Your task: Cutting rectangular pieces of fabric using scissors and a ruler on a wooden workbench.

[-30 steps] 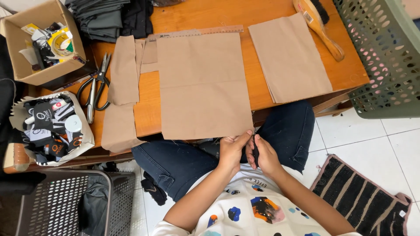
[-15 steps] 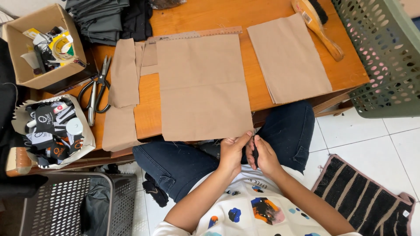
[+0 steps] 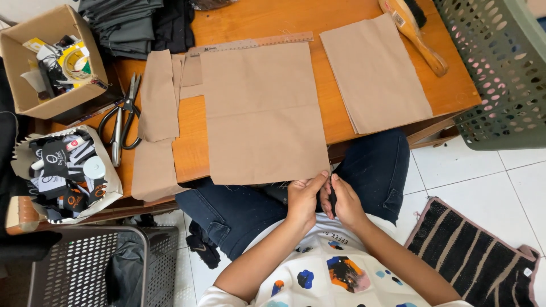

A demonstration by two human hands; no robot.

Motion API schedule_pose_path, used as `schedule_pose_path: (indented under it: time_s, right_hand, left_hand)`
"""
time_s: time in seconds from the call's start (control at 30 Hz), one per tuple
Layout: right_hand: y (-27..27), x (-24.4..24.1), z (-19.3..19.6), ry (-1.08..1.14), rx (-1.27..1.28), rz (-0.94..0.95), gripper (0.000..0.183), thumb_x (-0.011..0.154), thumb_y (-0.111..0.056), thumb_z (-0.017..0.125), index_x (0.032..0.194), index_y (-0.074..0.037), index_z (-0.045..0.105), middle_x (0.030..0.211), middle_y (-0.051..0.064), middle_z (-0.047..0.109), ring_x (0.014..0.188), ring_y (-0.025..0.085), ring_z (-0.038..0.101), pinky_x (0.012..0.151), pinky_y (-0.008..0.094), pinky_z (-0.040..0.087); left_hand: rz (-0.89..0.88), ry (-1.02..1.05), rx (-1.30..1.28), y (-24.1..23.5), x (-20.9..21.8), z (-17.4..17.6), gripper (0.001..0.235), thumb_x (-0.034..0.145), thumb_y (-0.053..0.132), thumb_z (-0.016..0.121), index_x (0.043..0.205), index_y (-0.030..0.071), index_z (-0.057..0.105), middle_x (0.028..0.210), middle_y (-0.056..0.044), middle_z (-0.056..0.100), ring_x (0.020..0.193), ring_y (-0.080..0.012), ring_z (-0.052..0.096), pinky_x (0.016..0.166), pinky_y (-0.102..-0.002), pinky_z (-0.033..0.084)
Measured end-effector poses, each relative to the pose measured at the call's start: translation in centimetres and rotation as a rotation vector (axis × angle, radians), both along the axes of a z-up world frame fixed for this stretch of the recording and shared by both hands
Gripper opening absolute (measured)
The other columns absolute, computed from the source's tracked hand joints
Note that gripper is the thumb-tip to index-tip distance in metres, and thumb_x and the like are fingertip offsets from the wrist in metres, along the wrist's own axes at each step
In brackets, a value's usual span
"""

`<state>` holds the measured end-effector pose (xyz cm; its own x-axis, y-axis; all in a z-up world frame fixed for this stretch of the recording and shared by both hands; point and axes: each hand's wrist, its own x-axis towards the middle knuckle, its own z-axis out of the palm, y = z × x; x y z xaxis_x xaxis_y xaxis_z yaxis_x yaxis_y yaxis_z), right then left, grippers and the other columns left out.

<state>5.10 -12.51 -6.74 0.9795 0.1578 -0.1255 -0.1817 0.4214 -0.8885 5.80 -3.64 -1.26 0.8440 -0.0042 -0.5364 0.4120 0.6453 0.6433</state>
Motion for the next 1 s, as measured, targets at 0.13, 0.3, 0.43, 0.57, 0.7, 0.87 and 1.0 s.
schedule_pose_path:
  time_s: [0.13,0.3,0.43,0.57,0.7,0.87,1.0]
  right_hand:
    - [-0.1,0.0,-0.3,-0.003,-0.001,-0.013,0.040,0.095,-0.025,0.023,0.065,-0.003,0.037,0.034,0.012,0.037,0.017,0.019,0.037,0.017,0.027,0.032]
    - [-0.3,-0.1,-0.6,0.046,0.077,-0.014,0.039,0.095,-0.025,0.025,0.066,-0.004,0.038,0.035,0.012,0.036,0.018,0.020,0.037,0.018,0.027,0.032]
    - [-0.5,0.0,-0.9,0.046,0.106,-0.018,0.040,0.095,-0.026,0.025,0.065,-0.003,0.038,0.035,0.012,0.037,0.017,0.021,0.038,0.018,0.027,0.032]
    - [-0.6,0.1,-0.8,0.036,0.077,-0.005,0.040,0.095,-0.025,0.024,0.065,-0.003,0.038,0.034,0.012,0.037,0.017,0.020,0.038,0.018,0.027,0.032]
    - [-0.7,0.1,-1.2,0.021,0.045,0.009,0.041,0.095,-0.025,0.024,0.065,-0.002,0.038,0.035,0.012,0.037,0.018,0.020,0.039,0.019,0.028,0.033]
    - [-0.7,0.1,-0.8,0.009,0.014,0.012,0.041,0.095,-0.024,0.023,0.065,-0.002,0.038,0.035,0.012,0.037,0.018,0.020,0.040,0.019,0.027,0.034]
    - [-0.8,0.0,-0.8,0.006,0.015,0.013,0.041,0.095,-0.024,0.023,0.064,-0.003,0.038,0.035,0.011,0.036,0.018,0.019,0.039,0.021,0.027,0.034]
  left_hand:
    - [-0.017,0.000,0.012,0.0,0.1,0.4,0.030,0.077,0.006,0.063,0.052,-0.007,0.052,0.033,-0.020,0.045,0.021,-0.0230,0.045,0.023,-0.031,0.040]
    - [-0.004,0.032,0.039,-0.2,0.3,0.5,0.027,0.075,0.005,0.064,0.052,-0.004,0.053,0.038,-0.016,0.049,0.025,-0.0217,0.049,0.025,-0.029,0.042]
    - [-0.028,0.028,0.054,-0.2,0.5,1.3,0.028,0.075,0.005,0.064,0.051,-0.005,0.053,0.036,-0.016,0.049,0.025,-0.0216,0.049,0.026,-0.028,0.042]
    - [-0.042,0.034,0.060,-0.3,0.4,0.2,0.029,0.075,0.006,0.064,0.051,-0.007,0.054,0.034,-0.019,0.047,0.025,-0.0229,0.049,0.026,-0.027,0.042]
    - [-0.031,0.027,0.072,-0.3,0.6,-1.6,0.028,0.074,0.006,0.065,0.051,-0.006,0.054,0.035,-0.018,0.048,0.026,-0.0217,0.050,0.028,-0.025,0.042]
    - [-0.024,0.041,0.098,0.0,0.5,1.6,0.027,0.074,0.005,0.067,0.051,-0.003,0.055,0.038,-0.015,0.051,0.028,-0.0191,0.051,0.032,-0.024,0.043]
    - [-0.033,0.034,0.152,-0.2,0.5,1.3,0.026,0.073,0.007,0.069,0.052,0.000,0.056,0.044,-0.012,0.055,0.037,-0.0117,0.051,0.045,-0.018,0.041]
